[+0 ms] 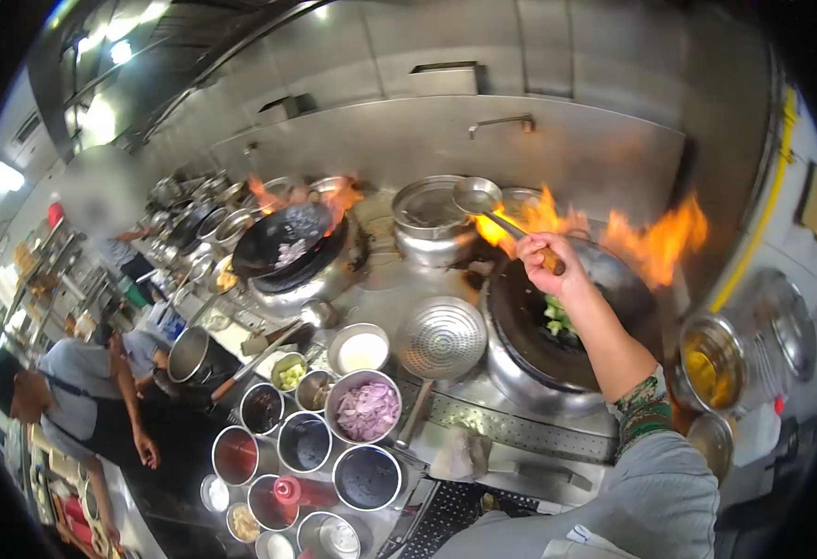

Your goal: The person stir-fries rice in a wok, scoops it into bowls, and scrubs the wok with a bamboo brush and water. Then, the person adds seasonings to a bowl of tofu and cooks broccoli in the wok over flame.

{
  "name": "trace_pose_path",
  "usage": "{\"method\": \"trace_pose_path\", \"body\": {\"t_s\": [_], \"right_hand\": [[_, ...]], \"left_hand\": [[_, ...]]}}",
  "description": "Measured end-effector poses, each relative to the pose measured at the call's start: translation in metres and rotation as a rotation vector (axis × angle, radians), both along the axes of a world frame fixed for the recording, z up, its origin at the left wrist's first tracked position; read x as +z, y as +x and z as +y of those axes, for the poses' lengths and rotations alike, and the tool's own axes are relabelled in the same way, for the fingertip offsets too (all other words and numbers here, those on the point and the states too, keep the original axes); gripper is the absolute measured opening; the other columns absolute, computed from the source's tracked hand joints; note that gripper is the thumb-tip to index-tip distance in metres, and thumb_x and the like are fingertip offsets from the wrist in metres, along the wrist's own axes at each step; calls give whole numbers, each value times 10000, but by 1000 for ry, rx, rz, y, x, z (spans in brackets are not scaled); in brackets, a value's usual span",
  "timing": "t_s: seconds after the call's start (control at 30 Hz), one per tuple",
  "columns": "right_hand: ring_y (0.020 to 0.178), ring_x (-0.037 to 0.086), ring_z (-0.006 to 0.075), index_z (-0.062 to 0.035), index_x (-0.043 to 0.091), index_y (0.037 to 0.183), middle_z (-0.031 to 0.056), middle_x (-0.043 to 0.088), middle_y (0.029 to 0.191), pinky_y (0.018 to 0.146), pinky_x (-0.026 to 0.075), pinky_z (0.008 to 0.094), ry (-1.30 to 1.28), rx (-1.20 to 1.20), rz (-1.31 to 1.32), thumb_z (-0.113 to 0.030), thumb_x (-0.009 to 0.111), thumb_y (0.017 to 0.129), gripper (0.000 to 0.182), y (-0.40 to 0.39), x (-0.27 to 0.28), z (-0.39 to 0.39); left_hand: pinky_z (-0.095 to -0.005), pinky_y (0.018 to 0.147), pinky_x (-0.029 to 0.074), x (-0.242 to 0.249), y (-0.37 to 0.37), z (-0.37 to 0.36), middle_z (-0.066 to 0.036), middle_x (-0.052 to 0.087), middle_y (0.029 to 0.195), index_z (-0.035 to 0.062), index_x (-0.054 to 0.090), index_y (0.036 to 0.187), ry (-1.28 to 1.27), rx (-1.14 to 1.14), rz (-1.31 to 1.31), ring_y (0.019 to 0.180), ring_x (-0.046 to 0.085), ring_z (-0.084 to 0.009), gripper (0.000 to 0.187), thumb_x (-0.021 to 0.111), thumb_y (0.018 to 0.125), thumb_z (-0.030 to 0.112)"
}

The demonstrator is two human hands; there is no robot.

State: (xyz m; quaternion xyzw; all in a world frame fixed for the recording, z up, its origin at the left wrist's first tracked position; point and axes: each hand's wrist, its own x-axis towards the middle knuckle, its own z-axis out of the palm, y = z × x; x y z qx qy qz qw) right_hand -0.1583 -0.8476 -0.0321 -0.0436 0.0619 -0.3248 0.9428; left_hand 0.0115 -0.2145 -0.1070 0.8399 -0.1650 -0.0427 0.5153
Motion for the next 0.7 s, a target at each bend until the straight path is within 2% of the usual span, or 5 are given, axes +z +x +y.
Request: {"method": "trace_pose_path", "body": {"t_s": [0.1, 0.4, 0.5, 0.6, 0.7], "right_hand": [[558, 502, 69, -28, 449, 840, 9, 480, 726, 452, 390, 214, -56, -66, 137, -41, 470, 869, 38, -52, 20, 64], [450, 481, 127, -40, 497, 798, 29, 490, 569, 378, 387, 282, -347, -125, 1194, -43, 510, 817, 23, -169, 3, 146], [531, 575, 178, 62, 488, 1211, 116, 595, 740, 479, 483, 342, -1057, -124, 1869, -55, 567, 761, 472, -199, -25, 167], [587, 628, 216, 49, 452, 1260, 196, 634, 928, 579, 512, 360, -1614, -337, 2107, -87, 549, 778, 510, -240, -89, 166], [926, 610, 340, 10, 449, 1291, 231, 609, 1088, 810, 483, 393, -1105, -18, 1968, -109, 576, 778, 542, -239, -11, 227]], "left_hand": [[-238, 752, 485, 12, 7, -39, -101, 621, 1136, -32, 560, 1220, -111, -161, 282, 929, 623, -166, 342, 561, 945, 173], [-355, 843, 507, 44, -53, -213, -176, 613, 1168, 29, 648, 1062, -108, -1109, -189, 1041, 615, -328, 283, 703, 810, 147], [-406, 918, 457, 39, -97, -275, -183, 612, 1143, 44, 652, 1062, -165, -1248, -383, 1067, 577, -358, 296, 700, 800, 172], [-418, 938, 437, 17, -141, -338, -206, 589, 1174, 27, 624, 1116, -239, -1279, -492, 1106, 536, -378, 359, 697, 803, 187], [-435, 892, 442, -10, -168, -384, -212, 592, 1104, -4, 607, 1075, -292, -1143, -772, 1039, 526, -399, 336, 689, 808, 183]]}}
